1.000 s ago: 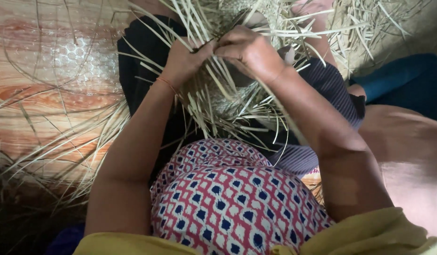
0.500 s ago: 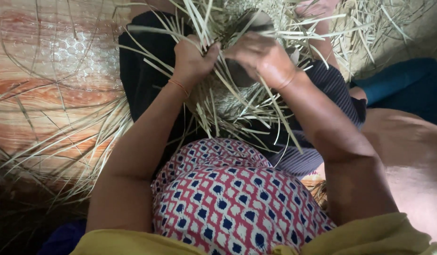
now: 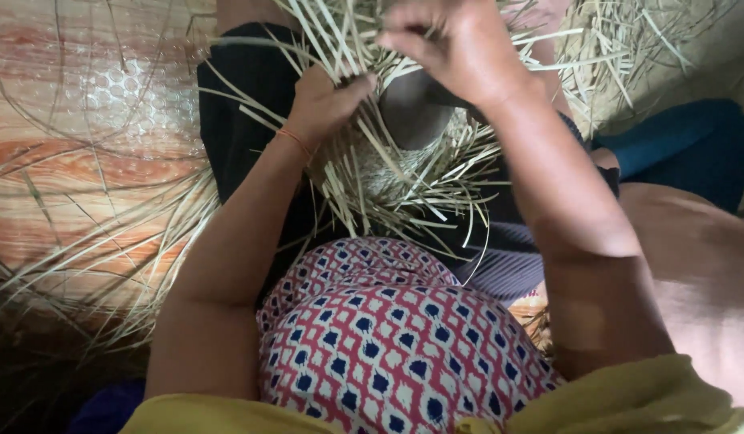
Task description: The person weaves a hat by hand using dried straw strands, pressing and placing individual leaves to form the hat around a wooden mold.
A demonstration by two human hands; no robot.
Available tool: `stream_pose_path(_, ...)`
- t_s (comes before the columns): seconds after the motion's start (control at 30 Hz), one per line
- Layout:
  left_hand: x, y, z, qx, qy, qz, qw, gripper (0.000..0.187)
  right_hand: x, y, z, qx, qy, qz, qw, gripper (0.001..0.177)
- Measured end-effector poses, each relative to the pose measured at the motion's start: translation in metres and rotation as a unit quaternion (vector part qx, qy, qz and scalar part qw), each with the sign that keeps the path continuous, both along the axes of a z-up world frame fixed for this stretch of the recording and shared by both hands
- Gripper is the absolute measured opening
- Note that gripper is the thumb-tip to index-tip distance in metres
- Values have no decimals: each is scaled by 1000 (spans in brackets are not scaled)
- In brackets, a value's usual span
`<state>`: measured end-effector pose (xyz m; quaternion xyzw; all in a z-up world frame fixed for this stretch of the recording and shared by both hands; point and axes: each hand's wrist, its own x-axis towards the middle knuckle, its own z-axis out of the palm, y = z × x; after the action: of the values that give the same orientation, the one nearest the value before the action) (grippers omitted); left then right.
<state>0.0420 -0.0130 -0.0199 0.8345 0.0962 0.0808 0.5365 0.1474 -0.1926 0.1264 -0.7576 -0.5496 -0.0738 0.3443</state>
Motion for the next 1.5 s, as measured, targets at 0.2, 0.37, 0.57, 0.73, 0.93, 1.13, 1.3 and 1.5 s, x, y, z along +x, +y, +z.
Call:
stream_pose_path(0.2,-4,-3,9,-31,-142,15,989,30,4,-12,-30,-189,-190,-22,963,5)
stream_pose_path(0.37,-6,-1,8,13,-206,-29,978,20,5,-8,-25,-209,-251,-3,945,10)
stream_pose_path(0.57,-4,3,7,-41,-183,-51,981,19,11,0,-27,-297,-106,3,949,12)
stream_pose_path(0.73,-1,3,3,-26,-174,-49,983,21,19,12,-37,-312,-102,30,944,16)
stream_pose_path(0.93,6,1,-19,-26,-166,-20,986,25,-11,13,-20,-298,-385,-1,873,12)
stream_pose_path(1.13,11,-4,-24,15,-75,15,997,32,-60,-12,-32,-305,-466,-3,831,12)
stream_pose_path(1.3,13,-8,-29,16,-5,63,998,38,-91,-44,-64,-292,-360,28,886,8)
stream_pose_path(1.5,0,-3,-2,-18,-163,-19,986,31,-103,-65,-82,-336,-318,-40,886,4)
